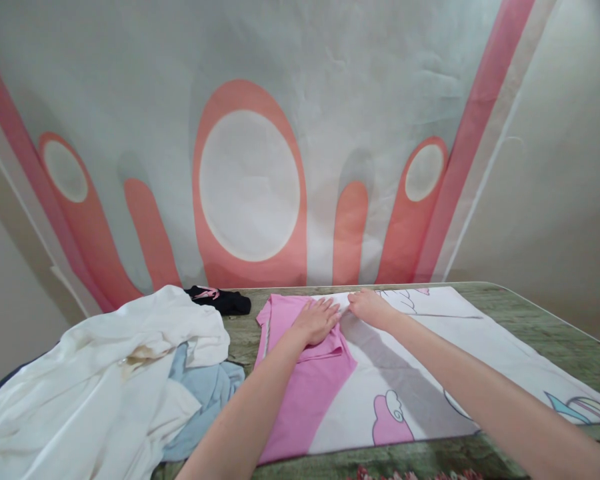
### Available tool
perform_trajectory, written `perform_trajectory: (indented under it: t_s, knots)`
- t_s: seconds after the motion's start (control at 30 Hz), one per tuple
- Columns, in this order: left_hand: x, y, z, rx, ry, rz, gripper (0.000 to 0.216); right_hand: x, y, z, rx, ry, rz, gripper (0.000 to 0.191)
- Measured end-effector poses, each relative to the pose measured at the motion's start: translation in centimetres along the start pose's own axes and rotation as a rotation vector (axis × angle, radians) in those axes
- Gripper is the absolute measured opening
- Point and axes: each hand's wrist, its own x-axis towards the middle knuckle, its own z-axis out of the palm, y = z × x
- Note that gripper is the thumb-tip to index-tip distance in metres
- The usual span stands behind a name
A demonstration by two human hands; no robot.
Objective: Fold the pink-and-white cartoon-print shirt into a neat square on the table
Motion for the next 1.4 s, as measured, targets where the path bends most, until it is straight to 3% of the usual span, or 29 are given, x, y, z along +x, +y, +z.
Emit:
perform_trajectory:
  t_s: [0.23, 0.5, 0.7, 0.93, 1.13, 1.4]
  knots:
    - [-0.1, 0.1, -0.2, 0.014, -0.007, 0.002, 0.052, 0.0, -0.1, -0.1, -0.047, 0.018, -0.022, 0.018]
    - [0.0, 0.2, -0.2, -0.013, -0.008, -0.013, 0.052, -2.2, 0.8, 0.5, -0.011, 0.089, -0.031, 0.019]
    - [0.0, 0.1, -0.1, -0.028, 0.015, 0.001, 0.053, -2.2, 1.1, 0.9, 0.138, 0.130, 0.107, 0.023]
    - [0.0, 0.0, 0.1, -0.017, 0.013, 0.003, 0.053, -0.6, 0.0, 0.5, 0.126, 0.095, 0.071, 0.021]
    - [-0.2, 0.2, 0.2, 0.027, 0.073, 0.031, 0.050, -0.4, 0.7, 0.8, 0.066, 0.069, 0.095, 0.022]
    - [-0.4, 0.5, -0.2, 0.033, 0.061, 0.052, 0.049, -0.2, 0.4, 0.8, -0.018, 0.023, 0.006, 0.019]
